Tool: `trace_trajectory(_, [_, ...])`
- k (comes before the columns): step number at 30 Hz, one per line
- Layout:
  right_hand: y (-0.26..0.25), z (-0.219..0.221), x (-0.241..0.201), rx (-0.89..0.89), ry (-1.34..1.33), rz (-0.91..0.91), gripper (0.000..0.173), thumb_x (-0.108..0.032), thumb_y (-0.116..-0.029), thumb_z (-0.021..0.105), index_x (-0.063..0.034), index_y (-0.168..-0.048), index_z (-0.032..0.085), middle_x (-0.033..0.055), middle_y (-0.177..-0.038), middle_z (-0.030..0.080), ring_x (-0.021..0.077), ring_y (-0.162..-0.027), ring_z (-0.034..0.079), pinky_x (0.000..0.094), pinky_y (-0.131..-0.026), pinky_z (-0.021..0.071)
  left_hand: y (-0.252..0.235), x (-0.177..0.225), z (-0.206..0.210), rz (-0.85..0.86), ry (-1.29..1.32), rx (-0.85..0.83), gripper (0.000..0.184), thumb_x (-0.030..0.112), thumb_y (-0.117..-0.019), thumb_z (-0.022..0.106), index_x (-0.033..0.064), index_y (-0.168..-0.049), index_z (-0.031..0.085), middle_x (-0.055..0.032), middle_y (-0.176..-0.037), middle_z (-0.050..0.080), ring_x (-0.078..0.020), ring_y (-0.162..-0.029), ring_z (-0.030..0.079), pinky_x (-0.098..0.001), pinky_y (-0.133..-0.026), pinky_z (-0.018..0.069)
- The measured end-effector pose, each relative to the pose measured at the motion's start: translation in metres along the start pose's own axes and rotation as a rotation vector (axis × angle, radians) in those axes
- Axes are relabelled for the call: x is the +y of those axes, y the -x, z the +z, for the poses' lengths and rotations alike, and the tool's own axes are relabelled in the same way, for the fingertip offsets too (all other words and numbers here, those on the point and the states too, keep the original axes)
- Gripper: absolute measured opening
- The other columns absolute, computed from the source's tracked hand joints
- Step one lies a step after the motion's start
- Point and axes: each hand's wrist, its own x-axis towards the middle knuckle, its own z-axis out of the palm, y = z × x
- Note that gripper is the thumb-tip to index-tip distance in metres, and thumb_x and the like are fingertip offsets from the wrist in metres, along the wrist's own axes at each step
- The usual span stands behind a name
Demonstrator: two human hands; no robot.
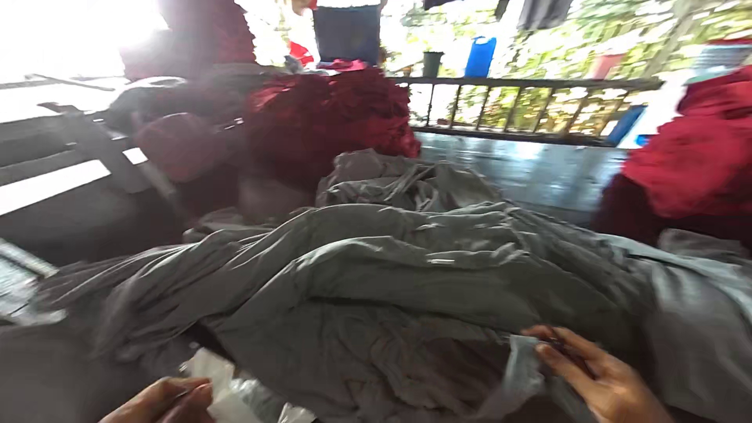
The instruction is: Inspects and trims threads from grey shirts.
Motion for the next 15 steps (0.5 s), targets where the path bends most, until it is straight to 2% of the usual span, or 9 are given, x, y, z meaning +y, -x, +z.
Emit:
trace_trajectory(2, [0.0, -0.001, 0.001, -0.042, -0.02, -0.025, 0.021, 0.002, -0.0967, 0.053, 0.0142, -0.112, 0.061, -0.0007, -0.104, 0.067, -0.0101, -0.091, 0.059, 0.0115, -0.083, 0.0496, 0.004, 0.001, -0.006, -0.253, -0.164, -0.013, 0.015, -0.001, -0.0977, 0.059, -0.012, -0.108, 0.061, -0.0036, -0.086, 0.068, -0.0045, -0.072, 0.066, -0.0248, -0.075, 0.0567])
trace_trajectory(4, [-0.002, -0.004, 0.006, -0.089, -0.059, -0.043, 0.019, -0.001, -0.0982, 0.054, 0.0084, -0.113, 0.061, -0.0104, -0.103, 0.067, -0.0113, -0.092, 0.061, 0.0128, -0.084, 0.0509, -0.007, -0.011, 0.001, -0.469, -0.257, -0.02, 0.024, 0.0, -0.0992, 0.06, -0.016, -0.117, 0.059, -0.0198, -0.099, 0.067, -0.014, -0.077, 0.065, -0.0307, -0.078, 0.0545])
trace_trajectory(5, [-0.003, -0.006, 0.008, -0.115, -0.08, -0.035, 0.018, -0.002, -0.0986, 0.054, 0.0054, -0.113, 0.061, -0.0126, -0.104, 0.068, -0.0109, -0.092, 0.061, 0.0137, -0.084, 0.0517, -0.016, -0.024, 0.005, -0.527, -0.279, -0.015, 0.026, 0.0, -0.099, 0.061, -0.0159, -0.12, 0.058, -0.0236, -0.104, 0.066, -0.0176, -0.08, 0.065, -0.0327, -0.08, 0.0543])
trace_trajectory(7, [-0.004, -0.009, 0.005, -0.154, -0.081, 0.011, 0.017, -0.004, -0.099, 0.053, 0.002, -0.113, 0.059, -0.0141, -0.101, 0.065, -0.0113, -0.082, 0.058, 0.0119, -0.074, 0.0491, -0.034, -0.055, 0.009, -0.542, -0.338, -0.005, 0.033, 0.0, -0.096, 0.066, -0.0152, -0.123, 0.056, -0.0254, -0.108, 0.066, -0.0215, -0.085, 0.066, -0.0345, -0.082, 0.0542])
trace_trajectory(8, [-0.005, -0.011, 0.003, -0.168, -0.074, 0.033, 0.017, -0.006, -0.099, 0.052, 0.0006, -0.113, 0.058, -0.015, -0.096, 0.063, -0.0112, -0.075, 0.056, 0.0112, -0.068, 0.0472, -0.042, -0.066, 0.009, -0.531, -0.401, -0.019, 0.04, 0.002, -0.0933, 0.071, -0.0151, -0.126, 0.055, -0.0268, -0.114, 0.064, -0.0255, -0.094, 0.066, -0.0368, -0.087, 0.0529])
trace_trajectory(10, [-0.004, -0.015, -0.001, -0.194, -0.073, 0.062, 0.016, -0.007, -0.0991, 0.049, -0.0021, -0.114, 0.055, -0.0153, -0.094, 0.061, -0.011, -0.069, 0.053, 0.0107, -0.063, 0.0454, -0.055, -0.07, 0.007, -0.512, -0.547, -0.097, 0.061, 0.007, -0.0885, 0.078, -0.0157, -0.138, 0.05, -0.0359, -0.138, 0.053, -0.0434, -0.129, 0.053, -0.05, -0.11, 0.04])
trace_trajectory(11, [-0.003, -0.017, -0.003, -0.203, -0.08, 0.073, 0.015, -0.006, -0.0991, 0.048, -0.0036, -0.113, 0.053, -0.0154, -0.094, 0.061, -0.011, -0.067, 0.052, 0.0105, -0.061, 0.0444, -0.059, -0.068, 0.007, -0.495, -0.594, -0.11, 0.067, 0.01, -0.0878, 0.08, -0.0153, -0.141, 0.047, -0.0378, -0.143, 0.047, -0.047, -0.135, 0.047, -0.0521, -0.114, 0.0357])
trace_trajectory(13, [-0.001, -0.02, -0.008, -0.204, -0.084, 0.086, 0.016, -0.006, -0.0982, 0.047, -0.0065, -0.113, 0.052, -0.017, -0.089, 0.059, -0.0109, -0.063, 0.05, 0.0099, -0.058, 0.0425, -0.062, -0.063, 0.008, -0.434, -0.607, -0.077, 0.063, 0.012, -0.091, 0.077, -0.0153, -0.14, 0.048, -0.0383, -0.142, 0.047, -0.0481, -0.135, 0.047, -0.0524, -0.113, 0.0367])
trace_trajectory(15, [0.001, -0.023, -0.01, -0.203, -0.078, 0.09, 0.017, -0.005, -0.097, 0.048, -0.0067, -0.113, 0.053, -0.0181, -0.083, 0.055, -0.0102, -0.06, 0.048, 0.0105, -0.056, 0.0416, -0.06, -0.057, 0.01, -0.374, -0.587, -0.053, 0.04, 0.01, -0.0991, 0.066, -0.0138, -0.13, 0.058, -0.0339, -0.129, 0.06, -0.0428, -0.124, 0.057, -0.0505, -0.109, 0.04])
